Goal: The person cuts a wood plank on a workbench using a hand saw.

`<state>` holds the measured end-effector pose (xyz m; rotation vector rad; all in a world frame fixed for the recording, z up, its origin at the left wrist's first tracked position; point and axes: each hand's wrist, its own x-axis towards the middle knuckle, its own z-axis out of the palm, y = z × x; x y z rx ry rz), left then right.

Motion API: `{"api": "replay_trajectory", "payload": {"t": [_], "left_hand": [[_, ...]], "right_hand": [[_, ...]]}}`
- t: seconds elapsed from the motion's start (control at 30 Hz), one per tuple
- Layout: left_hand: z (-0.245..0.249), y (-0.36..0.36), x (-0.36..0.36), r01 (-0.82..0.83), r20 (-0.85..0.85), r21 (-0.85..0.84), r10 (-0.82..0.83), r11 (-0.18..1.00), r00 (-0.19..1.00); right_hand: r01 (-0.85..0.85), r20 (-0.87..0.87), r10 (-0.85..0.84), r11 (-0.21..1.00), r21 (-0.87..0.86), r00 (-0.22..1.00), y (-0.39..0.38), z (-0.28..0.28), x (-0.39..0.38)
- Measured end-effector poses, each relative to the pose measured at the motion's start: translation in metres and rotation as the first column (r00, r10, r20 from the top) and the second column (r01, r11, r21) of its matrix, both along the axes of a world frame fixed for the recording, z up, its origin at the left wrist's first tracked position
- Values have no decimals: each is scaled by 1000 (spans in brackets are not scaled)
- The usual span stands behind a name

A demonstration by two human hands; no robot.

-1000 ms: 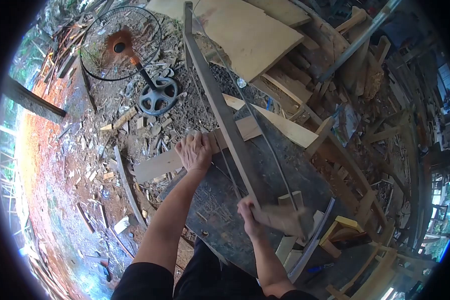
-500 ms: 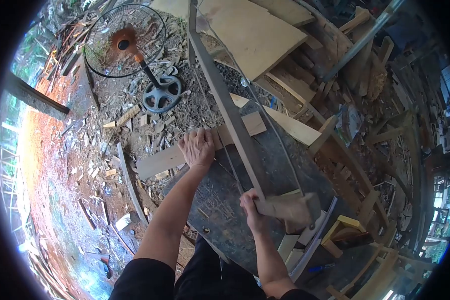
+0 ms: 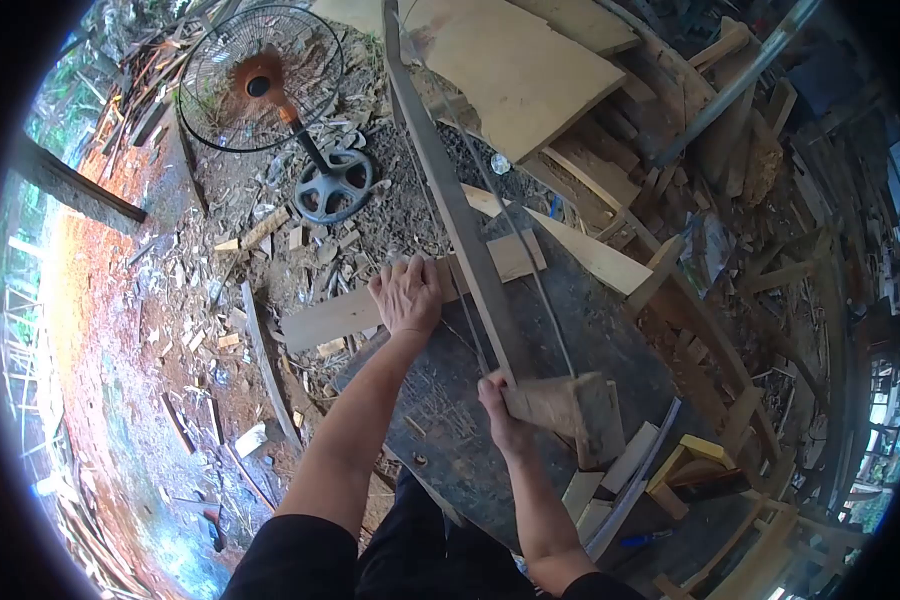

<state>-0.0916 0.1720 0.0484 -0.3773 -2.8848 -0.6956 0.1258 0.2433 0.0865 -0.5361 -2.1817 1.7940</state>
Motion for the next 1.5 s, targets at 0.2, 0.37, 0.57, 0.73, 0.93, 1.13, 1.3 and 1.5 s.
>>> {"api": "replay_trajectory", "payload": {"t": [0.2, 0.37, 0.57, 0.73, 0.93, 1.13, 1.3, 1.5], "left_hand": [[-9, 0, -2, -52, -64, 51, 55, 997, 996], [9, 0, -1, -10, 114, -7, 11, 1000, 993], [-6, 1, -2, -33, -50, 33, 35, 999, 998], [-2, -1, -1, -18, 16, 42, 18, 999, 1000], [3, -2, -7, -42, 17, -10, 42, 999, 999], [-10, -1, -9, -41, -52, 46, 43, 998, 998], [-5, -2, -7, 3, -20, 41, -2, 999, 1000], [-12, 0, -7, -17, -61, 83, 22, 996, 998]], "right_hand": [[41, -112, -65, 978, -206, 992, -4, 13, 87], [134, -16, -148, 931, -339, 989, -7, 1, 33], [83, 4, -83, 989, -125, 997, -4, 11, 47], [68, -209, -86, 994, -90, 974, -9, 9, 78], [122, -186, -169, 963, -239, 968, -1, 3, 5], [51, -246, -77, 993, -111, 966, -7, 9, 81], [114, 11, -114, 993, -8, 993, -11, 3, 4], [119, -9, -124, 966, -230, 992, -14, 16, 44]]}}
